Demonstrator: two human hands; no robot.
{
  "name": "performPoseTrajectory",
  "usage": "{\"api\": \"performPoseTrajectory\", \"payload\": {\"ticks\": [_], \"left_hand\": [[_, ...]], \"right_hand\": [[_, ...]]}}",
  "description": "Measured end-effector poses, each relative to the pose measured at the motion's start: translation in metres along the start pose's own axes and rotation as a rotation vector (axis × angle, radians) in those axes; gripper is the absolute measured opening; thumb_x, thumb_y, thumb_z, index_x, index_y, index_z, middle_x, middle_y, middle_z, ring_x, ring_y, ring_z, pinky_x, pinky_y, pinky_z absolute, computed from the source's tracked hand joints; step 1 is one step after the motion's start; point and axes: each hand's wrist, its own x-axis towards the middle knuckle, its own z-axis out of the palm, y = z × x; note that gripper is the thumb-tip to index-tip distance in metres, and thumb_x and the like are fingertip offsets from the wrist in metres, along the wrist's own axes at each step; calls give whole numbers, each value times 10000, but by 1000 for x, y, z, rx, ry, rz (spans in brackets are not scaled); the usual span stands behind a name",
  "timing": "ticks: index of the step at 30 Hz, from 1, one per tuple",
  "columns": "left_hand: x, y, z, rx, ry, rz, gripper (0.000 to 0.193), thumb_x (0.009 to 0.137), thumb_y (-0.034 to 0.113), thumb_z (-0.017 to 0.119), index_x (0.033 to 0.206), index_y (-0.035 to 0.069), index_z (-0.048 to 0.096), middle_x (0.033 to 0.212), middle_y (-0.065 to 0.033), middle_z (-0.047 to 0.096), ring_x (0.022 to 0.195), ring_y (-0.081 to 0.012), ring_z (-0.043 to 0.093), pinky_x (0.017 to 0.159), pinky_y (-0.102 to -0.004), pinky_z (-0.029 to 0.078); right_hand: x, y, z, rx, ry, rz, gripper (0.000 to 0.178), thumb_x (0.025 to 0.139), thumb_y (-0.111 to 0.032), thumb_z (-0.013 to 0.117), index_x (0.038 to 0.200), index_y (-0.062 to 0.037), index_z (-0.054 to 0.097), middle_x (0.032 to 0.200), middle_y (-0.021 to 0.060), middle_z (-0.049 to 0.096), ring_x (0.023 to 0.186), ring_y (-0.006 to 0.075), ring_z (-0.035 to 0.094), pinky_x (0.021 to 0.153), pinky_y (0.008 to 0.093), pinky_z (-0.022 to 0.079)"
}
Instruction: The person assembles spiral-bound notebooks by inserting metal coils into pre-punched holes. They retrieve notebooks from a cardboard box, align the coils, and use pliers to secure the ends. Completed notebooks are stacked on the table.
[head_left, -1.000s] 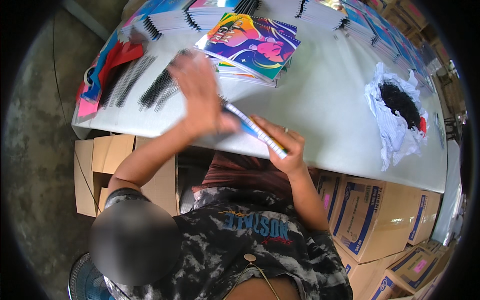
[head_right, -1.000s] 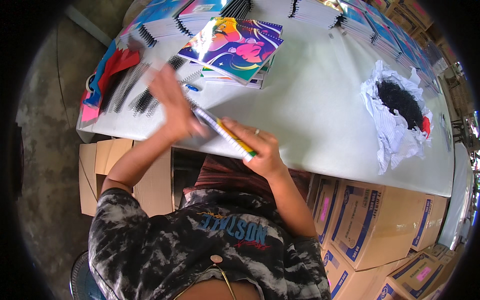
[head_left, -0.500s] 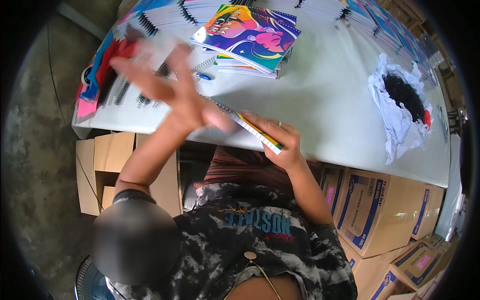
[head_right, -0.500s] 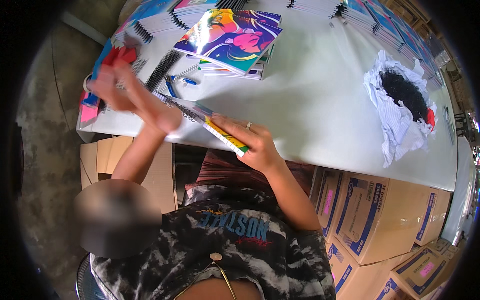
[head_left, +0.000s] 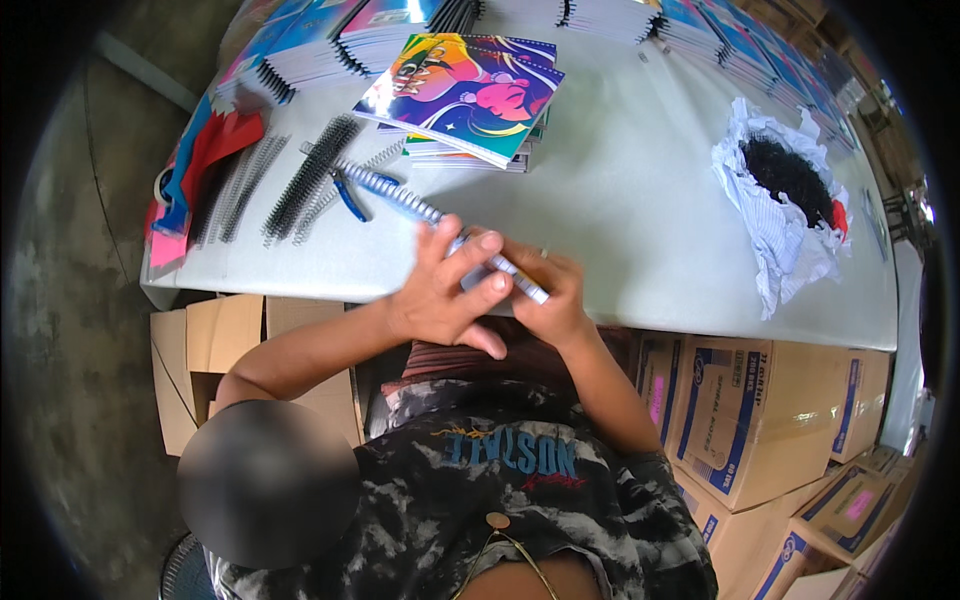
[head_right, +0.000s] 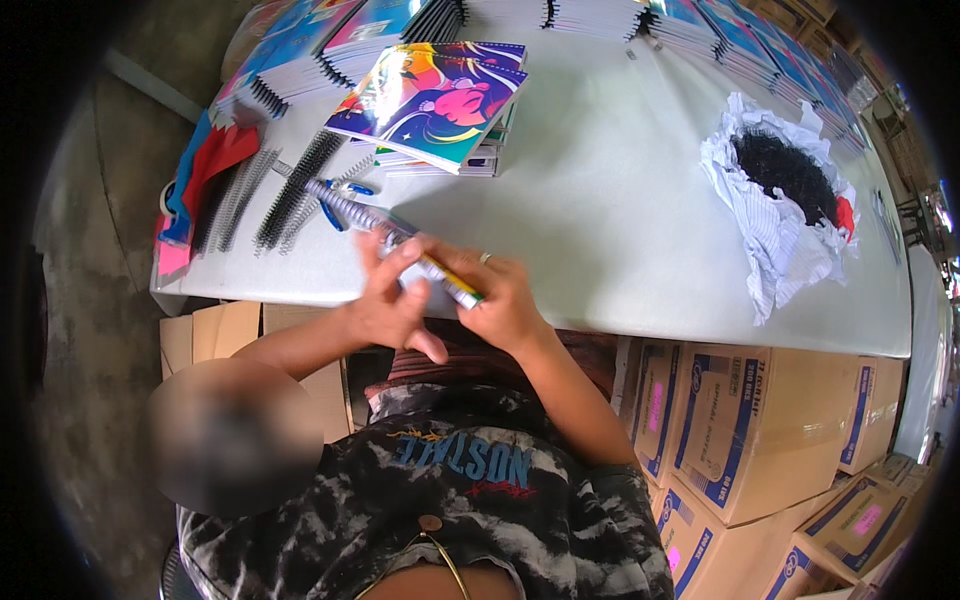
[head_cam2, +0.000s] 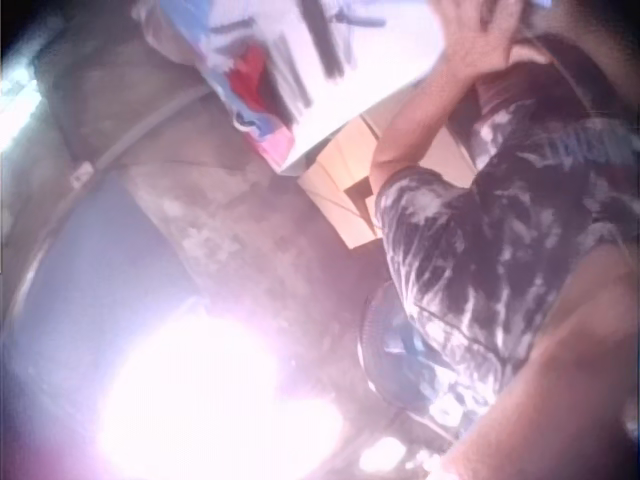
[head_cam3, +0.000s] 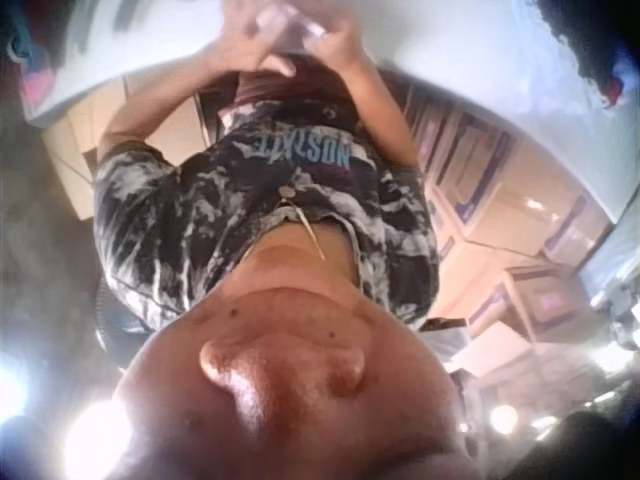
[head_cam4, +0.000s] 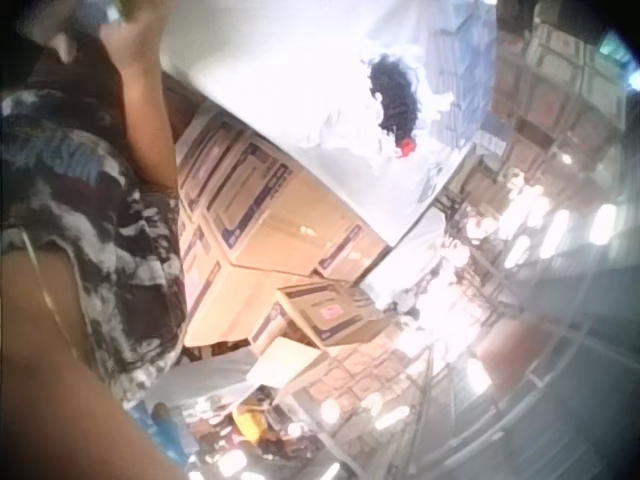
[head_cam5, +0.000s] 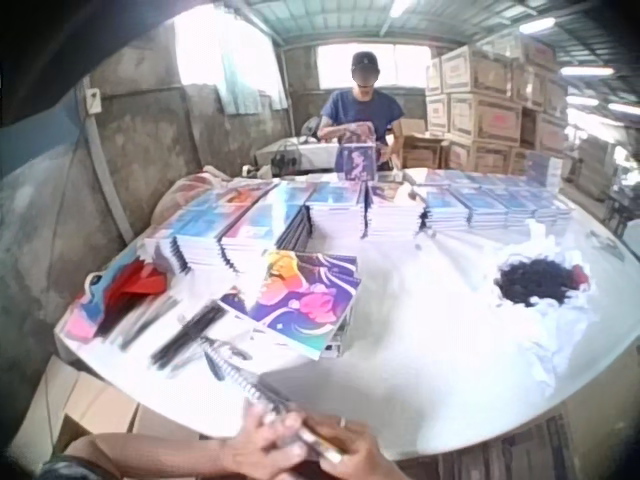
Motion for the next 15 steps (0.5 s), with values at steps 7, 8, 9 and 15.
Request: {"api": "performPoseTrajectory", "payload": {"ticks": [7, 8, 9, 15], "left_hand": [[-6, -1, 19, 50, -26, -52, 1074, 693, 787, 339, 1299, -98, 296, 1396, -317, 156, 1307, -467, 121, 1022, -597, 11], [-18, 5, 22, 18, -15, 63, 1030, 713, 776, 330, 1320, -56, 305, 1386, -316, 184, 1305, -457, 141, 1016, -603, -12], [-5, 5, 6, 131, -32, 174, 975, 736, 750, 358, 1322, -28, 318, 1378, -323, 191, 1299, -449, 166, 1013, -617, 36], [6, 0, 10, 22, -87, -6, 1064, 696, 754, 418, 1328, -80, 230, 1255, -333, 328, 1210, -477, 279, 942, -618, 235]], "right_hand": [[0, -2, 8, 83, 84, 152, 464, 721, 87, 562, 1163, -56, 558, 1052, 124, 625, 824, 277, 641, 700, 310, 510], [3, -4, 5, 40, 82, 128, 447, 745, 72, 559, 1169, -66, 557, 1034, 130, 628, 814, 285, 639, 694, 305, 506], [4, -6, 3, 40, 49, 136, 448, 744, 67, 562, 1172, -68, 556, 1029, 130, 630, 808, 287, 640, 691, 306, 506], [-7, -3, 6, 149, -9, 218, 496, 709, 30, 609, 1187, -85, 549, 1026, 152, 628, 796, 297, 639, 705, 336, 504]]}}
